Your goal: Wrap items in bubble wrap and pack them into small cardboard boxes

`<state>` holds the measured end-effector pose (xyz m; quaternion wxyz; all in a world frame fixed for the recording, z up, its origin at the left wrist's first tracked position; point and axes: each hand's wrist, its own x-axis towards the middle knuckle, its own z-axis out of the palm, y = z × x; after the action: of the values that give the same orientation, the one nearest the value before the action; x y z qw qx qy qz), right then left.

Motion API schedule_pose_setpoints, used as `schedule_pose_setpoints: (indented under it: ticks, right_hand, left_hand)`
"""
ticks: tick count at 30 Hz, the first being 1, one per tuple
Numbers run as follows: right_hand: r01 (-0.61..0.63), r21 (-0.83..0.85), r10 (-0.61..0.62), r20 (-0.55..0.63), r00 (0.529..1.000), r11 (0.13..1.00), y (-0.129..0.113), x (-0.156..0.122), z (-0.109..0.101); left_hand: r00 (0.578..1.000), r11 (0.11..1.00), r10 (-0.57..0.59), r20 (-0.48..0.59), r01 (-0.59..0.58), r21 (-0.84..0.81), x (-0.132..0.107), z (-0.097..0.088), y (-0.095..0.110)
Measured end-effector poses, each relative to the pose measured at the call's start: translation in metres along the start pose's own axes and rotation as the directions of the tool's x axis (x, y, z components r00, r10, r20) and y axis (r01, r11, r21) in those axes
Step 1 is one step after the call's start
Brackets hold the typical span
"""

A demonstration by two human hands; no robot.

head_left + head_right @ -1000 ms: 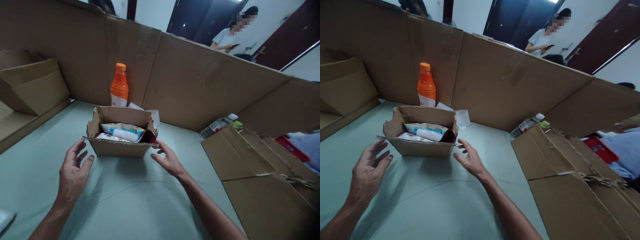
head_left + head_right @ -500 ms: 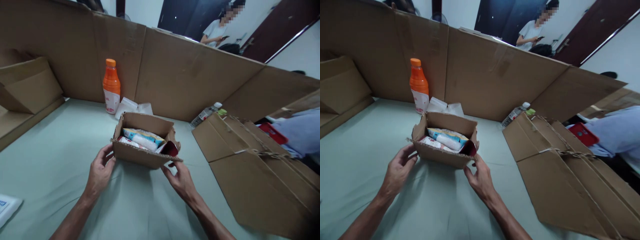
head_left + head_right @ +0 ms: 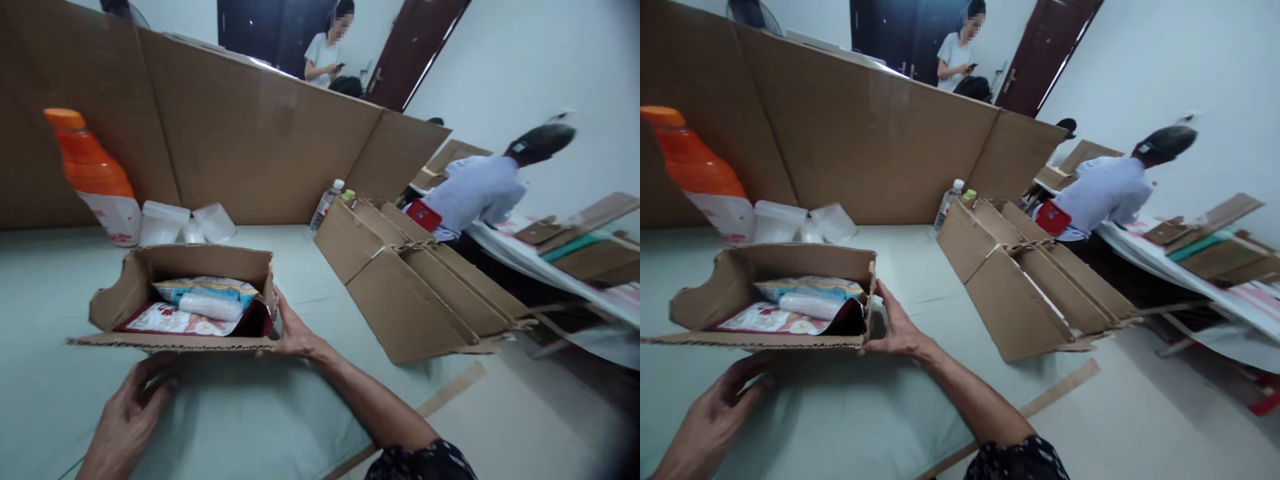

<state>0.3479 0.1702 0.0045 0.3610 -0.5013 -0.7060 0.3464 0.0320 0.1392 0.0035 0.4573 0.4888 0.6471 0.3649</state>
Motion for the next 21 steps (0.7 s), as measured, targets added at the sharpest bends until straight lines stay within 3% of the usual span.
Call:
schedule_pose_setpoints:
  ticks: [4,9,12,16,19,21]
  right_hand:
    - [0.086,-0.082,-0.093,-0.089,0.992,0.993,0.011,0.003,0.003]
    - [0.000,-0.195,-0.057,-0.287,0.956,0.981,0.024,-0.008,-0.014]
    - [-0.068,-0.172,-0.021,-0.469,0.883,0.983,0.032,-0.020,-0.030]
    - [-0.186,-0.121,0.057,-0.673,0.738,0.975,0.045,-0.032,-0.055]
    - [-0.310,-0.119,0.115,-0.759,0.641,0.943,0.056,-0.037,-0.075]
    - [-0.394,-0.135,0.146,-0.782,0.606,0.909,0.062,-0.040,-0.086]
  left_hand:
    - [0.995,0.995,0.082,0.048,-0.084,0.047,0.021,0.031,0.010]
    - [0.946,0.944,0.301,0.123,-0.314,0.105,0.051,0.077,0.027]
    - [0.896,0.912,0.392,0.210,-0.408,0.037,0.068,0.117,0.044]
    - [0.822,0.882,0.455,0.343,-0.468,-0.048,0.093,0.183,0.069]
    - [0.753,0.862,0.488,0.441,-0.494,-0.110,0.109,0.233,0.085]
    - [0.717,0.854,0.500,0.485,-0.501,-0.139,0.116,0.261,0.090]
